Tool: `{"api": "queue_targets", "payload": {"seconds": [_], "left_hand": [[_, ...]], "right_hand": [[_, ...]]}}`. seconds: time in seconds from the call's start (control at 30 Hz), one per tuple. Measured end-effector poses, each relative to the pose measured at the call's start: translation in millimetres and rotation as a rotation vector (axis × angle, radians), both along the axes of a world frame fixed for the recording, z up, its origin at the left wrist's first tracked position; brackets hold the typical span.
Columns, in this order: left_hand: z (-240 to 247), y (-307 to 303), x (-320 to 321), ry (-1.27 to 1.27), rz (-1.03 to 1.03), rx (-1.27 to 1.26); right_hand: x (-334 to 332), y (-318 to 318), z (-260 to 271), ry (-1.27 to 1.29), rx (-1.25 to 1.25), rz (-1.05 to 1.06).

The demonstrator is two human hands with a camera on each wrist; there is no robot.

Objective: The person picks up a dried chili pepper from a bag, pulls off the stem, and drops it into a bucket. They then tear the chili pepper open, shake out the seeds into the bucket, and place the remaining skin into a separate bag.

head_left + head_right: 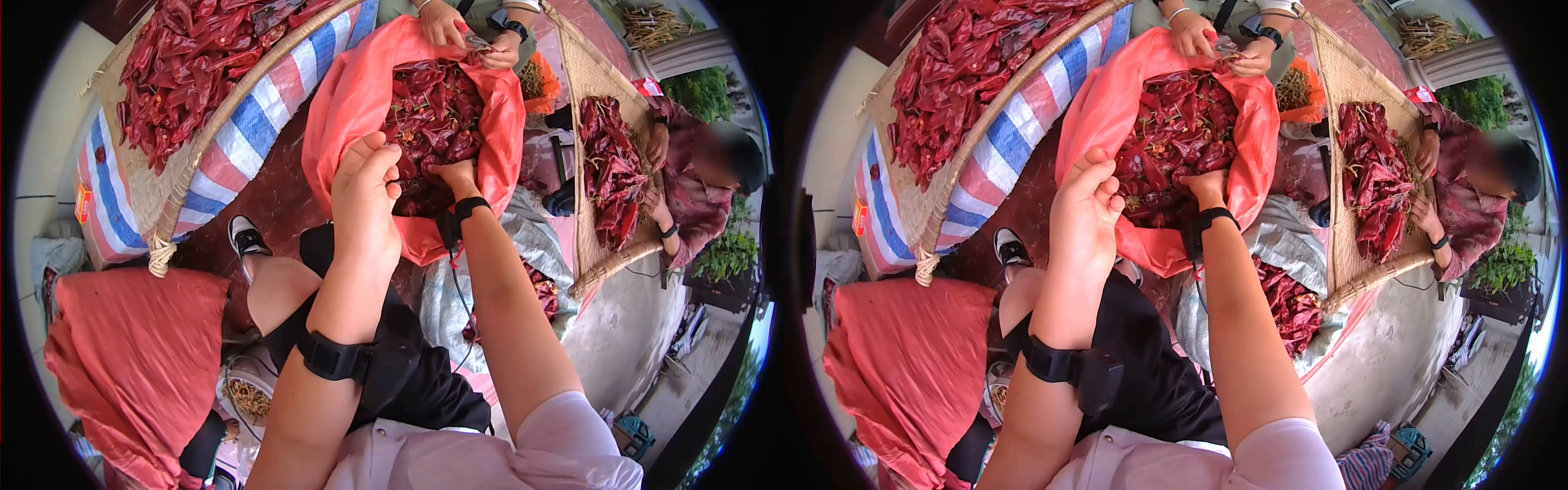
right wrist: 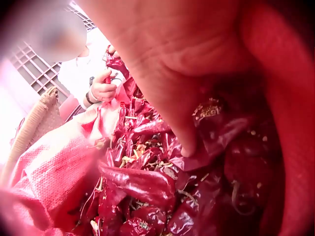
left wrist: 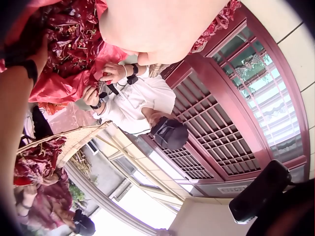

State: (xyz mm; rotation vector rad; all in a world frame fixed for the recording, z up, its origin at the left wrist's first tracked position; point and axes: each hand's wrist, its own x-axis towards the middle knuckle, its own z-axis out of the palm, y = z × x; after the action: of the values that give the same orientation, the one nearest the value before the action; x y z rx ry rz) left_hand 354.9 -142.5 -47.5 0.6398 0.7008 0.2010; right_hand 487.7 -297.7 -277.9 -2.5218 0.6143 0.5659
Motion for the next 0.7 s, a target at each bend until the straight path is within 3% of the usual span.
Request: {"api": "queue_targets", "payload": {"seconds": [0.2, 0.27, 0.43, 0.5, 0.7], "left_hand": [[-1, -1, -1, -0.008, -0.018, 0.006], [-1, 0, -1, -0.017, -0.019, 0.005], [-2, 2, -3, -0.004, -0.011, 0.011], [-3, 3, -1, -0.006, -0.015, 0.014], [-5, 2, -1, -0.020, -0.025, 0.010]], "right_hand": [[-20, 17, 11, -0.152, -0.086, -0.033], [-23, 20, 19, -0.039, -0.006, -0.098], [-34, 23, 27, -0.116, 0.043, -0.132], [-41, 29, 38, -0.085, -0.056, 0.135], [-48, 28, 41, -0.058, -0.070, 0.479]]}}
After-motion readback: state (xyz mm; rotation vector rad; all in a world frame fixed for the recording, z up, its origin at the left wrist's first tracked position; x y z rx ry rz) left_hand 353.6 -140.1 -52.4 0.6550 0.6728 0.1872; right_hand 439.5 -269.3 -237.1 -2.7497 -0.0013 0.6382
